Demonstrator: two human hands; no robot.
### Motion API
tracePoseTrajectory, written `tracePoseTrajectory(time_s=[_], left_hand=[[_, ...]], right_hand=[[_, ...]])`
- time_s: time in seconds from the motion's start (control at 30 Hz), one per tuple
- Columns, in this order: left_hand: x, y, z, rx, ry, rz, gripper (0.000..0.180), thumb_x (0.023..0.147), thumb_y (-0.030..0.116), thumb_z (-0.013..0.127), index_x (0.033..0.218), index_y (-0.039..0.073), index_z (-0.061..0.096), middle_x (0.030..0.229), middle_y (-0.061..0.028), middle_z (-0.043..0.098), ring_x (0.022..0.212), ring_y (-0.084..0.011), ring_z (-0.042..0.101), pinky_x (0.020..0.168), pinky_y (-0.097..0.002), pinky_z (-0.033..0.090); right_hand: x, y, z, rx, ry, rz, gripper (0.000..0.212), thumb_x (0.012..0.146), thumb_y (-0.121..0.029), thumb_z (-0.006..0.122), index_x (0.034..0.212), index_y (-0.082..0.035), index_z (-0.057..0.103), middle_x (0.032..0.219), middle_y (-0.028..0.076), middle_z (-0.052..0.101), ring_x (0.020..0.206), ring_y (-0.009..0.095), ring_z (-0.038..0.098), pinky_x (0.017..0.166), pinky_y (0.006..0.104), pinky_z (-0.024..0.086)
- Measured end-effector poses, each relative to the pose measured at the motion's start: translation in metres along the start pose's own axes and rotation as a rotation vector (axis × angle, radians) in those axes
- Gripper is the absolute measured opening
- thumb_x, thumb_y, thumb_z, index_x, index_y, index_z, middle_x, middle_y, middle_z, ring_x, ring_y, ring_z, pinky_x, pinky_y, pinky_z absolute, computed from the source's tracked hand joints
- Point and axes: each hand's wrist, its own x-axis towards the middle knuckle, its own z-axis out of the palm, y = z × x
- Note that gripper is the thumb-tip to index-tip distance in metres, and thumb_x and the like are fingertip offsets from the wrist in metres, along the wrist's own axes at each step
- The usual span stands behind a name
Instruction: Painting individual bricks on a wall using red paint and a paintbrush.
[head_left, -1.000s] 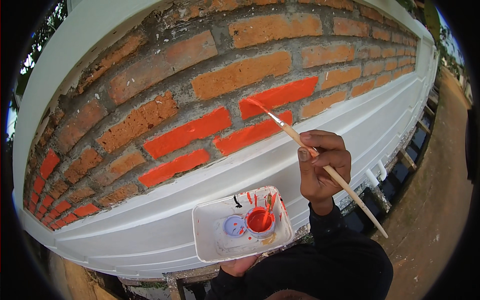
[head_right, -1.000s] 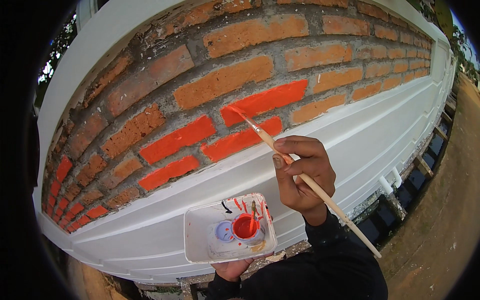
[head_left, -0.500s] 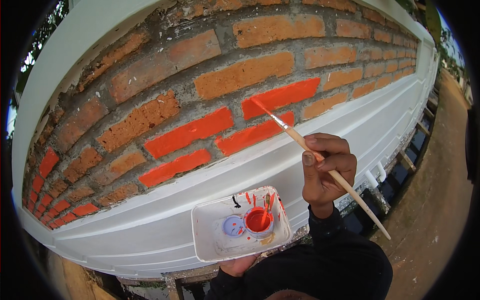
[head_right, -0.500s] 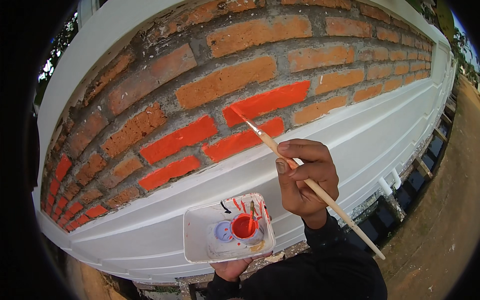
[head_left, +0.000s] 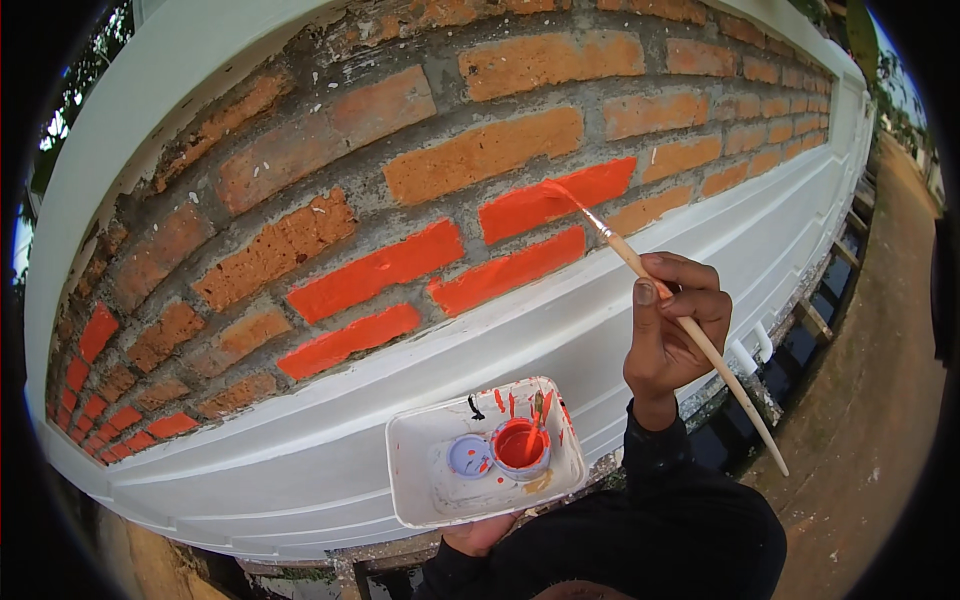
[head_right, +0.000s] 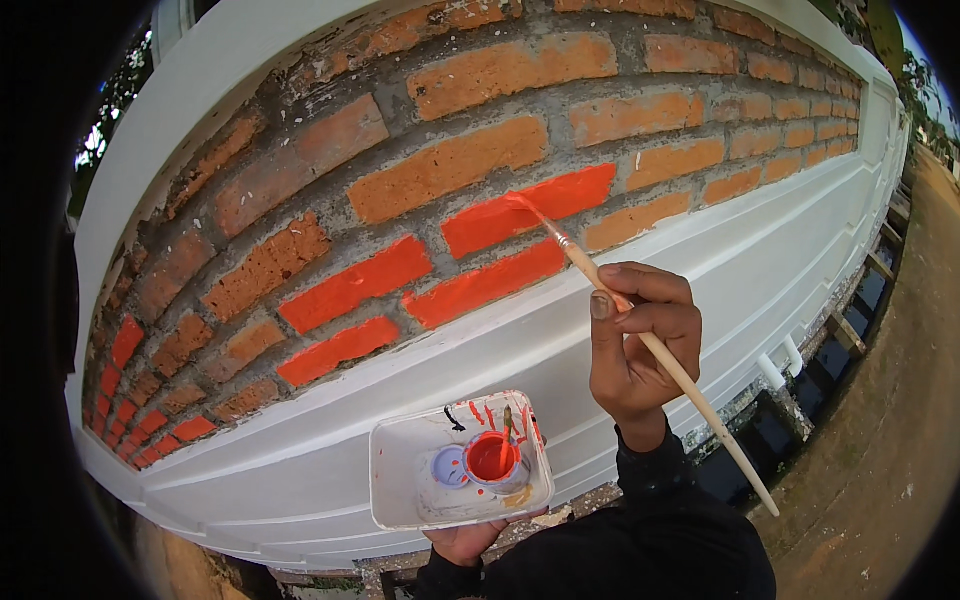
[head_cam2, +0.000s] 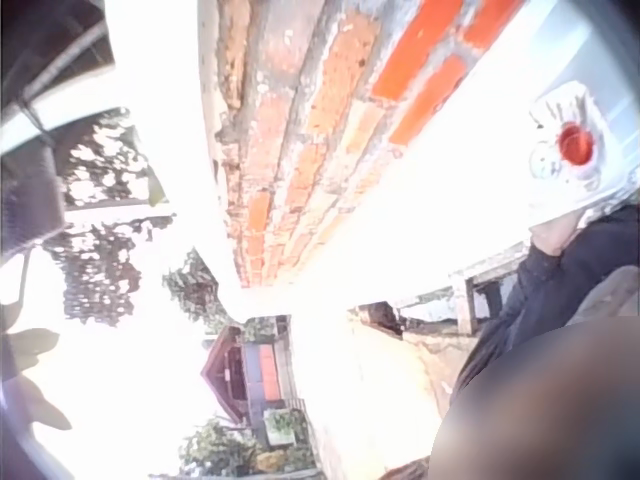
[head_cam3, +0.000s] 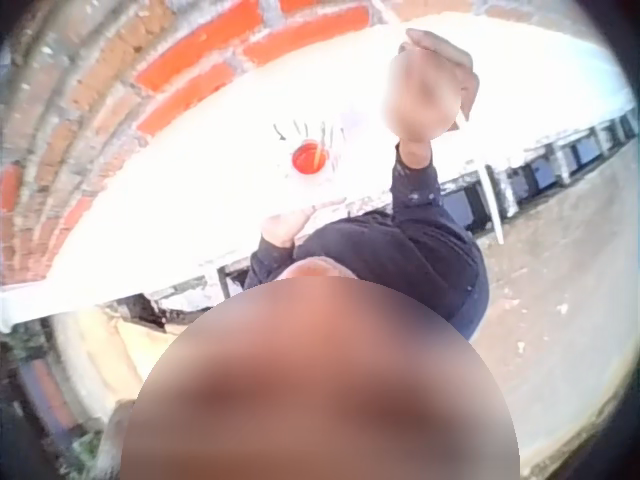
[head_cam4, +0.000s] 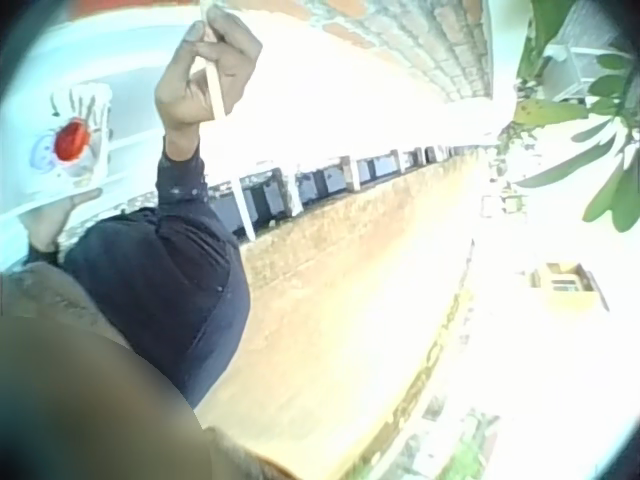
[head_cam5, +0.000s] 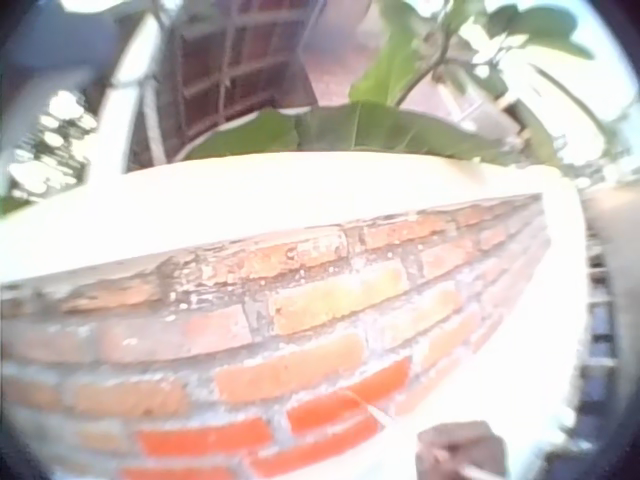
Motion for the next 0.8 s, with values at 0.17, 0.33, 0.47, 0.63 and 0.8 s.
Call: tracePoseTrajectory(time_s=[0.17,0.33,0.47,0.63,0.8], left_hand=[[0.0,-0.002,0.008,0.018,0.011,0.014,0.052,0.099,0.013,0.055,0.145,-0.007,0.041,0.143,-0.023,0.052,0.128,-0.0416,0.052,0.108,-0.0607,0.045],[0.004,-0.002,0.022,0.103,0.071,0.016,0.059,0.098,0.032,0.052,0.147,0.0,0.041,0.149,-0.019,0.046,0.135,-0.0392,0.045,0.113,-0.0613,0.038],[0.005,-0.003,0.028,0.17,0.12,0.021,0.067,0.096,0.047,0.049,0.149,0.006,0.041,0.154,-0.0157,0.042,0.141,-0.0373,0.04,0.116,-0.0618,0.031],[0.008,-0.002,0.031,0.234,0.166,0.028,0.074,0.095,0.062,0.046,0.15,0.012,0.041,0.159,-0.0125,0.038,0.147,-0.0354,0.035,0.12,-0.0623,0.025],[0.01,-0.004,0.035,0.293,0.206,-0.005,0.075,0.093,0.062,0.051,0.149,0.012,0.043,0.158,-0.0123,0.039,0.146,-0.0351,0.035,0.12,-0.0622,0.026]], right_hand=[[0.004,0.004,-0.015,-0.078,0.137,-0.021,0.027,0.09,0.011,0.065,0.096,-0.004,0.045,0.11,0.02,0.063,0.104,0.027,0.066,0.087,0.0312,0.058],[-0.008,-0.001,-0.012,0.088,0.031,0.021,0.028,0.089,0.01,0.067,0.096,-0.005,0.044,0.109,0.021,0.063,0.103,0.027,0.066,0.086,0.0321,0.058],[-0.007,0.003,-0.015,-0.01,-0.042,0.051,0.026,0.09,0.008,0.068,0.096,-0.004,0.046,0.109,0.021,0.063,0.103,0.026,0.066,0.087,0.0324,0.058],[-0.007,0.002,-0.02,0.088,0.048,0.062,0.025,0.09,0.009,0.067,0.095,-0.005,0.047,0.107,0.019,0.064,0.103,0.028,0.067,0.086,0.034,0.057],[-0.004,0.003,-0.025,0.038,-0.061,0.039,0.026,0.088,0.011,0.067,0.092,-0.005,0.047,0.107,0.02,0.065,0.103,0.029,0.067,0.087,0.0354,0.058]])
